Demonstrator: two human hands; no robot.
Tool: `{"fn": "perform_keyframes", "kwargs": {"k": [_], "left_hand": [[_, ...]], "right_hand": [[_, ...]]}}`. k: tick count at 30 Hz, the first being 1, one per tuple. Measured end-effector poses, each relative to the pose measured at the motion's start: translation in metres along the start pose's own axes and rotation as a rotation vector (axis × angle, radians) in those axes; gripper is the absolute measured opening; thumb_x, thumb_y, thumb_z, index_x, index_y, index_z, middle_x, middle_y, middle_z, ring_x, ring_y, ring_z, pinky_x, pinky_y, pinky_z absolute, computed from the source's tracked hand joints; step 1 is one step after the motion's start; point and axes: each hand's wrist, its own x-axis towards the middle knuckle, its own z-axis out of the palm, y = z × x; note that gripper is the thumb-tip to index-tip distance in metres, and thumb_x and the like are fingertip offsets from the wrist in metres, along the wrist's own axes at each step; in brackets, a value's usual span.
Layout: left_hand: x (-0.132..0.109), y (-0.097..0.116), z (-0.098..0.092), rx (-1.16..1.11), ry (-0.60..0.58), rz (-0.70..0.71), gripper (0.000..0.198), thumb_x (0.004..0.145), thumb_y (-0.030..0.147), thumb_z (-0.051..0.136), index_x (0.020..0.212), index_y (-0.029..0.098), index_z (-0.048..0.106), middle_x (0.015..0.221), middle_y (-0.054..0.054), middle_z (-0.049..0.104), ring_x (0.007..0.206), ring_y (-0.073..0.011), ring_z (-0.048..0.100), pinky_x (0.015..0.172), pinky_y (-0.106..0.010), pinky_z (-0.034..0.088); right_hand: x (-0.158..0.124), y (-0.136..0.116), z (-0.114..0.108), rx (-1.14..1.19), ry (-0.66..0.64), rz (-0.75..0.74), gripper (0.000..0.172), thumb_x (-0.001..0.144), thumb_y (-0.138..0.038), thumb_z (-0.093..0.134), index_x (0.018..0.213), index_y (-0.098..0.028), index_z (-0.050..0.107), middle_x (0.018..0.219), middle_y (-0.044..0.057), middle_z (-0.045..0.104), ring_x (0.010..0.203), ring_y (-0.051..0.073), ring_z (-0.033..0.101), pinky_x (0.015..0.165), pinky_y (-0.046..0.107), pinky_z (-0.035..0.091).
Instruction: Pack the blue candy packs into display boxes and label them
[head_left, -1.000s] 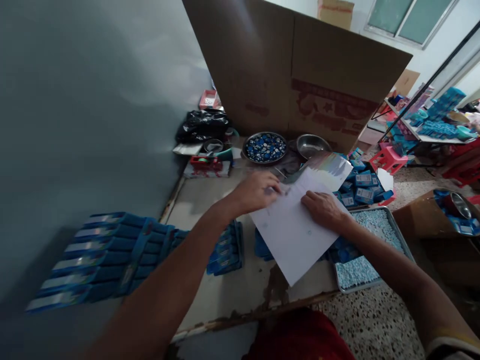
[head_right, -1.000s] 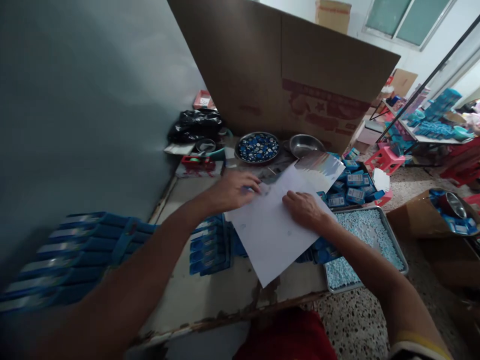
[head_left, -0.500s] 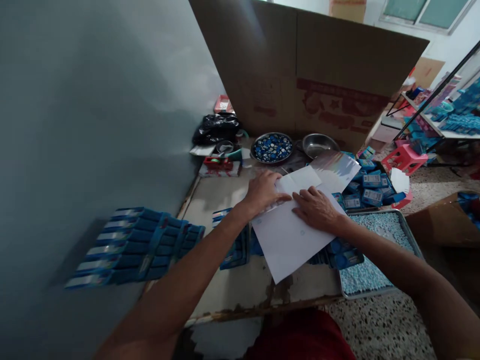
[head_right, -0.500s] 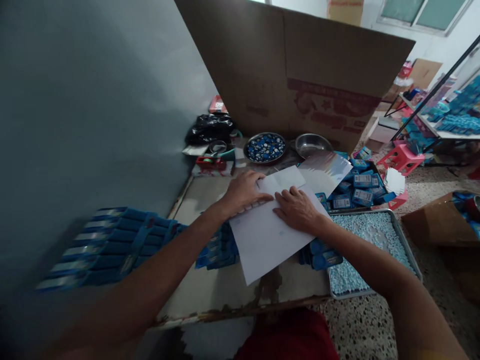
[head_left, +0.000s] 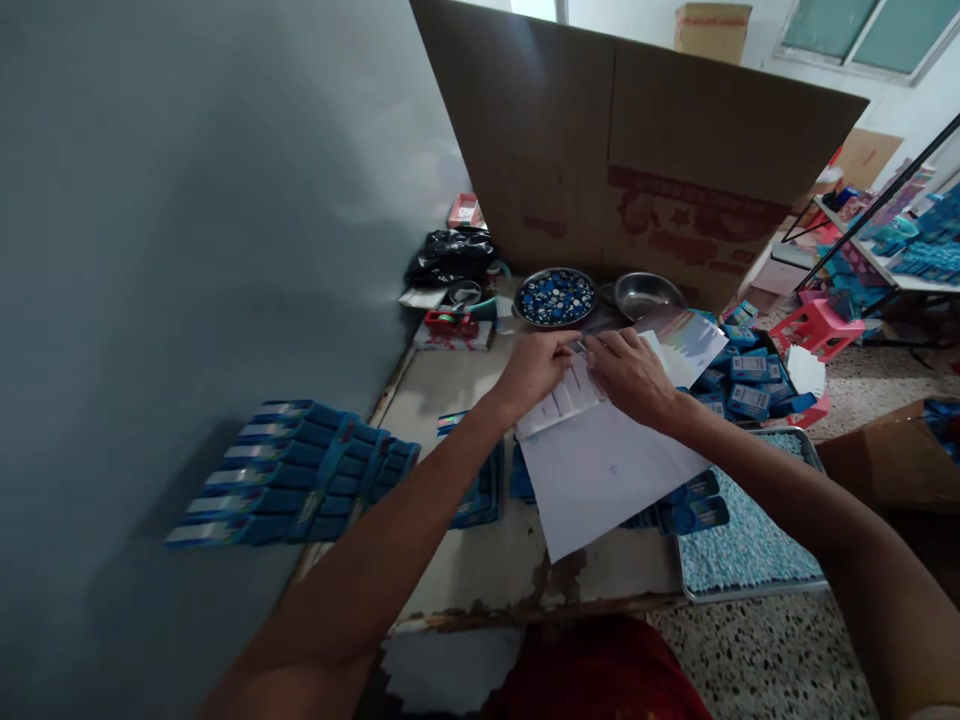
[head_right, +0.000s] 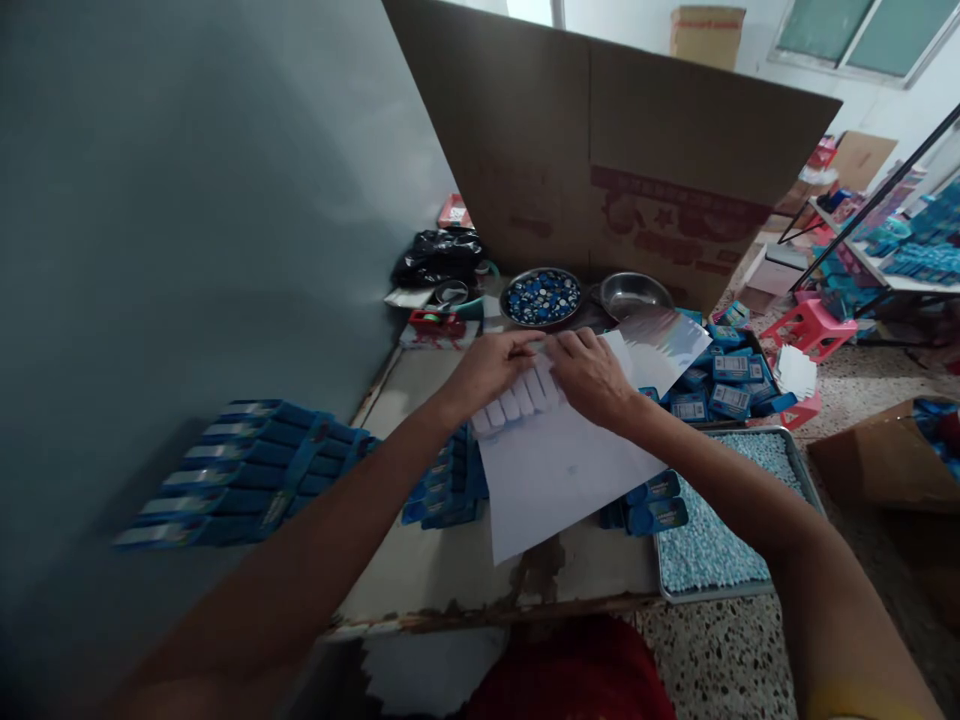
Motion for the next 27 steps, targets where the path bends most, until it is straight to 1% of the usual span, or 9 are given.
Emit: {"fn": "perform_keyframes", "kwargs": {"k": [4,10,12,15,18,20,22,25,27], "left_hand": [[0.0,0.001,0.005,-0.116,0.033,-0.058,0.05,0.078,0.008,0.067,0.126,0.019,0.078,0.106,-0.009,0.083,0.103,-0.0257,0.076,0.099,-0.036,0.056],[0.001,-0.007,0.004,-0.316,-0.006,-0.247,0.053,0.075,0.005,0.069,0.127,0.011,0.075,0.095,-0.011,0.083,0.086,-0.023,0.078,0.081,-0.03,0.059],[-0.001,-0.007,0.001,-0.282,-0.013,-0.244,0.052,0.076,0.005,0.069,0.128,0.011,0.075,0.096,-0.011,0.083,0.088,-0.0234,0.078,0.081,-0.03,0.06],[-0.004,-0.006,-0.003,-0.134,-0.01,-0.172,0.051,0.08,0.007,0.068,0.129,0.013,0.076,0.101,-0.012,0.084,0.096,-0.0254,0.079,0.09,-0.033,0.06],[-0.002,-0.008,0.001,0.0,0.024,-0.086,0.051,0.08,0.005,0.065,0.129,0.015,0.077,0.101,-0.011,0.084,0.101,-0.027,0.08,0.094,-0.035,0.059],[0.004,-0.01,0.008,0.062,0.055,-0.049,0.052,0.079,0.002,0.064,0.127,0.016,0.078,0.099,-0.011,0.084,0.102,-0.0281,0.08,0.095,-0.036,0.059],[0.012,-0.012,0.014,0.075,0.064,-0.029,0.05,0.078,0.0,0.063,0.123,0.015,0.08,0.097,-0.011,0.084,0.1,-0.0286,0.08,0.095,-0.037,0.06],[0.018,-0.018,0.008,-0.046,0.089,0.039,0.043,0.078,0.002,0.071,0.118,0.016,0.081,0.102,-0.011,0.084,0.102,-0.0264,0.079,0.099,-0.037,0.059],[0.006,-0.031,-0.011,-0.189,0.223,0.116,0.035,0.079,0.008,0.078,0.112,0.019,0.082,0.11,-0.008,0.083,0.11,-0.024,0.076,0.104,-0.035,0.057]], "right_hand": [[0.011,-0.006,0.019,-0.068,-0.087,0.002,0.04,0.11,-0.02,0.041,0.143,-0.01,0.061,0.126,0.019,0.069,0.118,0.036,0.053,0.097,0.048,0.045],[-0.014,-0.019,0.043,-0.114,-0.012,-0.035,0.048,0.106,-0.01,0.038,0.152,-0.005,0.051,0.156,0.023,0.056,0.136,0.035,0.047,0.114,0.049,0.034],[-0.022,-0.021,0.043,-0.102,-0.002,-0.046,0.045,0.106,-0.009,0.041,0.148,-0.007,0.056,0.149,0.021,0.062,0.132,0.033,0.05,0.116,0.049,0.032],[-0.027,-0.022,0.038,-0.076,0.024,-0.039,0.029,0.105,-0.013,0.05,0.127,-0.015,0.069,0.122,0.013,0.076,0.115,0.031,0.057,0.107,0.048,0.035],[-0.03,-0.023,0.025,-0.095,0.117,0.01,0.015,0.102,-0.018,0.06,0.097,-0.021,0.073,0.095,0.009,0.076,0.098,0.028,0.058,0.091,0.044,0.038],[-0.035,-0.031,0.01,-0.101,0.21,0.022,0.02,0.1,-0.018,0.063,0.082,-0.021,0.07,0.082,0.007,0.072,0.088,0.026,0.057,0.081,0.042,0.037],[-0.043,-0.048,-0.013,-0.027,0.294,0.018,0.023,0.099,-0.018,0.064,0.076,-0.021,0.067,0.074,0.005,0.069,0.078,0.022,0.056,0.073,0.038,0.036],[-0.058,-0.091,-0.056,0.343,0.29,0.056,0.016,0.097,-0.018,0.066,0.081,-0.021,0.068,0.068,0.0,0.064,0.067,0.015,0.053,0.066,0.032,0.038],[-0.064,-0.125,-0.08,0.711,0.156,0.119,0.011,0.095,-0.019,0.069,0.085,-0.022,0.069,0.066,-0.003,0.061,0.059,0.011,0.05,0.059,0.028,0.038]]}}
